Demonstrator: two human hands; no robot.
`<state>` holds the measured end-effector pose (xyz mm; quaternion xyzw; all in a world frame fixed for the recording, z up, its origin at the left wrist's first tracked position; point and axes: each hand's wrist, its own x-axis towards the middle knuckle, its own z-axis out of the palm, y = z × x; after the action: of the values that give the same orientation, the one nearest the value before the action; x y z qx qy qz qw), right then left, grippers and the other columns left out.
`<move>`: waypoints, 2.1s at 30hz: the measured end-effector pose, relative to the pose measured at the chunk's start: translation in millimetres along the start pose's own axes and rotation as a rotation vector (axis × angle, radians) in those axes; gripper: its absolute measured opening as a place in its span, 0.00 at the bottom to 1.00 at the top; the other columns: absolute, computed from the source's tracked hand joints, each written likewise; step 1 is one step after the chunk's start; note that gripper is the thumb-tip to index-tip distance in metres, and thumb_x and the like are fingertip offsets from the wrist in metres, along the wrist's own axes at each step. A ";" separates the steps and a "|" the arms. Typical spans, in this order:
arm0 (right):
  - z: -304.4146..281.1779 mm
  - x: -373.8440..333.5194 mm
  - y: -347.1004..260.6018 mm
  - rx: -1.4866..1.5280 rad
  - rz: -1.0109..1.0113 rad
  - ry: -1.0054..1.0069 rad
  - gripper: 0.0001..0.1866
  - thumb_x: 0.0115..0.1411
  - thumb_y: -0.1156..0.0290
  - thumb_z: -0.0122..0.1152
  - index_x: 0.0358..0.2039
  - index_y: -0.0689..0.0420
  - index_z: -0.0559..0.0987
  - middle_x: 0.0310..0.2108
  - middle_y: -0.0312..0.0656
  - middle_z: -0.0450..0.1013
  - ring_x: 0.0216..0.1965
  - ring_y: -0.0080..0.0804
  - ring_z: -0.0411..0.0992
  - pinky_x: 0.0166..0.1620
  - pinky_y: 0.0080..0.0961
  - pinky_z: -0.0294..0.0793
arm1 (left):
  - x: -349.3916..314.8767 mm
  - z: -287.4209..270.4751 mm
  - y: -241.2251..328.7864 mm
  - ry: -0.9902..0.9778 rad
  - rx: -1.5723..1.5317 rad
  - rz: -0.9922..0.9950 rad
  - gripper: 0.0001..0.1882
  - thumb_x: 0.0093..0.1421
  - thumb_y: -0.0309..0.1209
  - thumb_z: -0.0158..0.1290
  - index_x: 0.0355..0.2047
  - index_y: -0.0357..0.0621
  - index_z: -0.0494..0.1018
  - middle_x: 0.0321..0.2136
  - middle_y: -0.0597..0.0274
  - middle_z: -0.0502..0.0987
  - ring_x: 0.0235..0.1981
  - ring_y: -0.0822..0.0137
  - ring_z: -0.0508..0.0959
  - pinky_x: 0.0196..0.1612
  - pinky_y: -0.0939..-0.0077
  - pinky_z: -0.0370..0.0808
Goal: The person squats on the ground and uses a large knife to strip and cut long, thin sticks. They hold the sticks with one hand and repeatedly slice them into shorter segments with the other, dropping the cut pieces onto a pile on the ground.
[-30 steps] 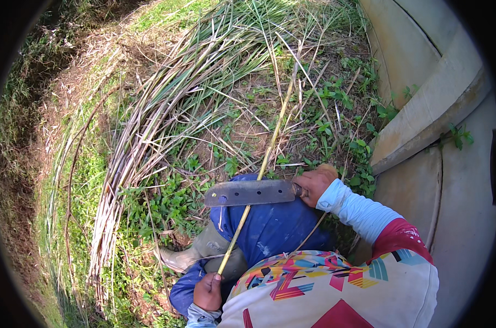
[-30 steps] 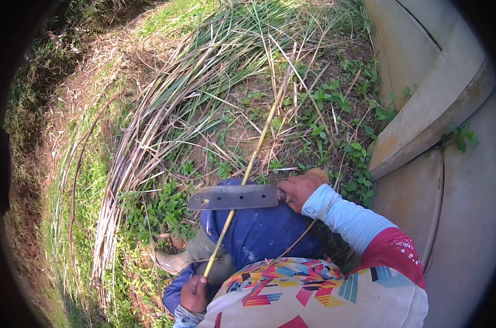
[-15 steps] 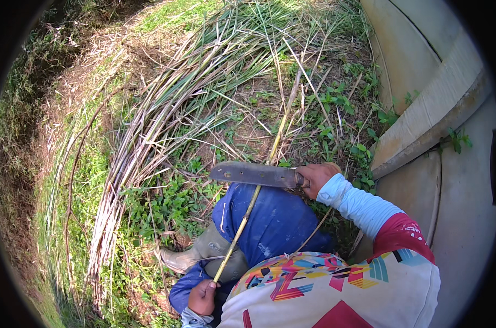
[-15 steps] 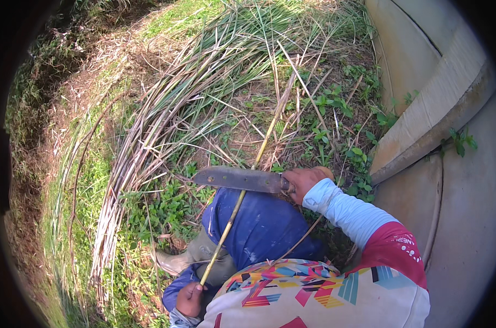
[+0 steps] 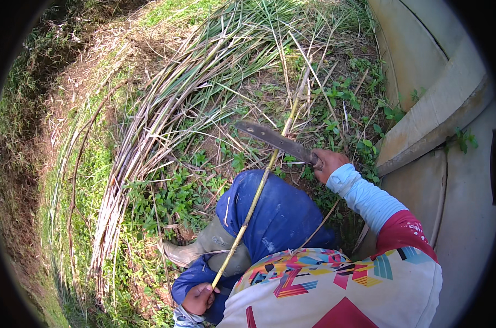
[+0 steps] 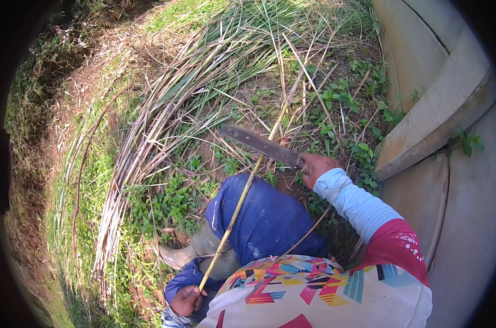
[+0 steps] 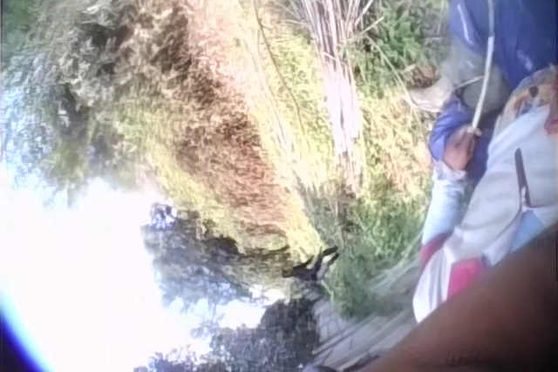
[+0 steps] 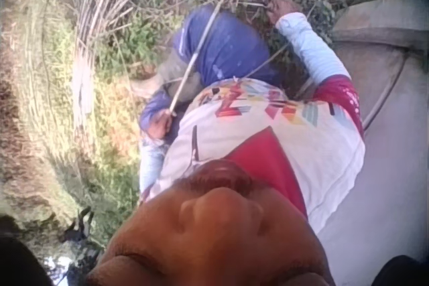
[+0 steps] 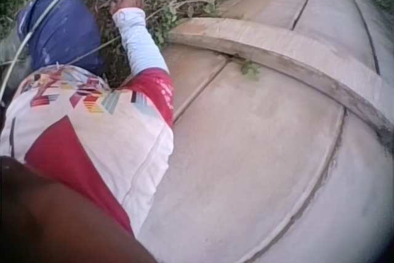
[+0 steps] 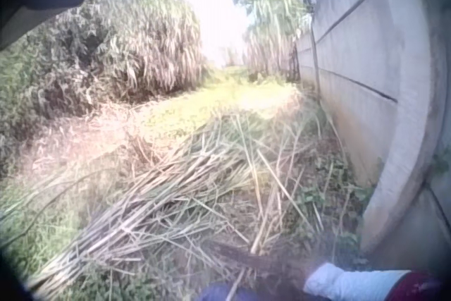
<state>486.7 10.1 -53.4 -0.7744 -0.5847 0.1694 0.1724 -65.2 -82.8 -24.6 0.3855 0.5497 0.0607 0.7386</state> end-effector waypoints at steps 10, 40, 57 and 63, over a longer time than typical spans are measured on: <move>0.0 11.2 2.7 -0.044 0.099 -0.022 0.21 0.53 0.69 0.65 0.49 0.53 0.76 0.42 0.49 0.77 0.44 0.56 0.77 0.50 0.47 0.77 | -4.2 10.4 6.8 -0.028 0.001 -0.008 0.19 0.75 0.43 0.42 0.43 0.38 0.73 0.16 0.69 0.65 0.15 0.78 0.59 0.19 0.81 0.56; 1.6 2.9 3.9 -0.194 -0.318 -0.034 0.22 0.50 0.69 0.66 0.48 0.50 0.78 0.37 0.43 0.77 0.41 0.49 0.78 0.45 0.45 0.77 | -47.2 13.6 -18.0 0.518 0.670 0.335 0.18 0.73 0.41 0.45 0.42 0.39 0.79 0.30 0.50 0.80 0.31 0.56 0.78 0.37 0.63 0.74; -10.8 -11.3 -27.5 -0.071 -0.051 -0.042 0.24 0.50 0.69 0.66 0.50 0.49 0.77 0.40 0.49 0.78 0.42 0.55 0.77 0.46 0.47 0.78 | 42.6 55.6 98.2 0.410 0.924 0.582 0.25 0.59 0.36 0.63 0.54 0.39 0.72 0.35 0.46 0.82 0.38 0.46 0.83 0.42 0.60 0.78; 2.9 -39.2 -38.8 -0.068 -0.275 -0.032 0.27 0.50 0.66 0.67 0.52 0.50 0.76 0.37 0.46 0.78 0.40 0.52 0.78 0.44 0.46 0.78 | 99.6 74.6 102.9 0.424 0.788 0.549 0.13 0.66 0.30 0.53 0.49 0.40 0.76 0.36 0.42 0.81 0.39 0.41 0.82 0.42 0.58 0.78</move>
<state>442.4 -17.5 -35.6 -0.6894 -0.6935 0.1369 0.1584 71.8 2.5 -28.0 0.7433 0.5469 0.1173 0.3669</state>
